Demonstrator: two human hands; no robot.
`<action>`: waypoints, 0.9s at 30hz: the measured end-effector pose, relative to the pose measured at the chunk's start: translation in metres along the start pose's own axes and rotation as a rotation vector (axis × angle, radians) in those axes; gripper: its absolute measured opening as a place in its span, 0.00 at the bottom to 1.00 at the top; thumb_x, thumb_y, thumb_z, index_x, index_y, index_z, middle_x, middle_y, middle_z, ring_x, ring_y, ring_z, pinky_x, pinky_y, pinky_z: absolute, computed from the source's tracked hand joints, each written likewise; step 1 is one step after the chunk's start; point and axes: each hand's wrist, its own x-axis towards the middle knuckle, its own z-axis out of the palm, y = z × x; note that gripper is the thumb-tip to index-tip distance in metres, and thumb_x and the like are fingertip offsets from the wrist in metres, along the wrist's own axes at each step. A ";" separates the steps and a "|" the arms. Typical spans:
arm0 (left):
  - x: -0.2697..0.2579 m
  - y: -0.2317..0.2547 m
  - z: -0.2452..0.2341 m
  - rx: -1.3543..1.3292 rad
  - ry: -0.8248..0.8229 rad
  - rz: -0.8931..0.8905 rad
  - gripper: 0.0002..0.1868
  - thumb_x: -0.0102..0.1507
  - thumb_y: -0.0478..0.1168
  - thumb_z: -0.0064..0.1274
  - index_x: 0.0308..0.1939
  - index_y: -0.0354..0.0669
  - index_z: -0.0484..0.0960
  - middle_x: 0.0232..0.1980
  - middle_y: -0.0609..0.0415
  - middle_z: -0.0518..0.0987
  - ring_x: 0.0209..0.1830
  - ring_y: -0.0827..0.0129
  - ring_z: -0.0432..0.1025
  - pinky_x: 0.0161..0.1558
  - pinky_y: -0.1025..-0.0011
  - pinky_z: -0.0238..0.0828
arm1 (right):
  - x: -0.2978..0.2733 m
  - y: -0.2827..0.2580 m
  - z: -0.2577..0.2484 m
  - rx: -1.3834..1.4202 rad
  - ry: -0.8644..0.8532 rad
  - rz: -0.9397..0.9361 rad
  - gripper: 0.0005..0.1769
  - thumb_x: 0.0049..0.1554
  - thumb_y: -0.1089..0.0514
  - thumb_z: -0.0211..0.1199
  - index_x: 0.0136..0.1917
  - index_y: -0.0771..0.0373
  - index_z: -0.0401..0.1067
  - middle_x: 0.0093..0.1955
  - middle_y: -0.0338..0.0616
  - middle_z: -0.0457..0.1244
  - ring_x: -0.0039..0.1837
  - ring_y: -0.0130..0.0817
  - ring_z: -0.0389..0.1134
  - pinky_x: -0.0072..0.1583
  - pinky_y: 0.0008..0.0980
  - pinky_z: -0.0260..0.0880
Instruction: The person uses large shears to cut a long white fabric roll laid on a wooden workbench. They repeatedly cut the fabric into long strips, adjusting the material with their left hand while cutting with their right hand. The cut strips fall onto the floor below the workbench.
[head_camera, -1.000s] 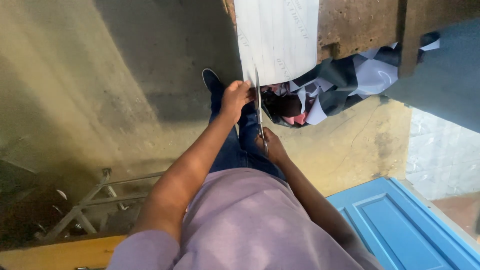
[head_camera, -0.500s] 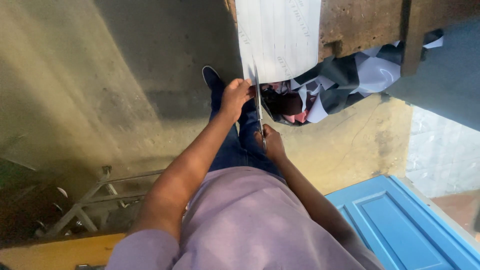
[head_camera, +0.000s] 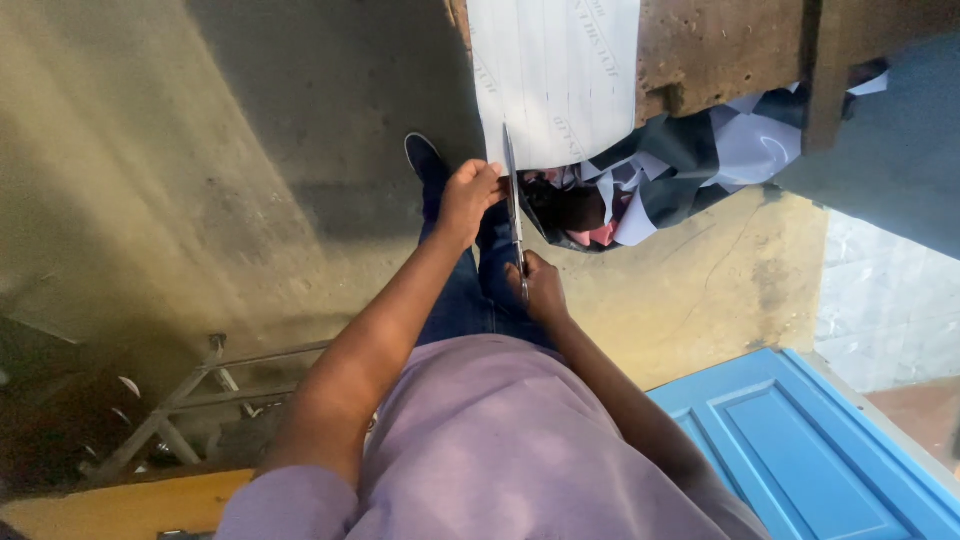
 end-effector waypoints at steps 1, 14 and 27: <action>0.005 -0.006 -0.003 0.001 0.002 -0.001 0.12 0.70 0.44 0.61 0.43 0.39 0.79 0.36 0.55 0.74 0.40 0.67 0.79 0.51 0.60 0.85 | 0.006 -0.006 -0.003 0.001 -0.002 0.000 0.19 0.59 0.37 0.68 0.43 0.54 0.73 0.36 0.57 0.69 0.45 0.59 0.73 0.47 0.54 0.69; -0.010 0.012 -0.003 0.011 -0.038 0.010 0.10 0.71 0.42 0.60 0.42 0.40 0.78 0.35 0.55 0.75 0.40 0.67 0.79 0.50 0.63 0.85 | 0.043 -0.040 -0.009 0.131 0.018 -0.039 0.20 0.58 0.37 0.71 0.39 0.52 0.71 0.28 0.47 0.66 0.37 0.43 0.71 0.44 0.42 0.70; 0.007 -0.004 -0.015 0.041 -0.032 -0.042 0.09 0.71 0.45 0.59 0.43 0.46 0.77 0.35 0.54 0.82 0.37 0.73 0.82 0.44 0.75 0.84 | 0.075 -0.085 -0.032 0.133 0.002 -0.024 0.23 0.54 0.31 0.74 0.49 0.48 0.78 0.39 0.46 0.71 0.48 0.43 0.75 0.52 0.42 0.72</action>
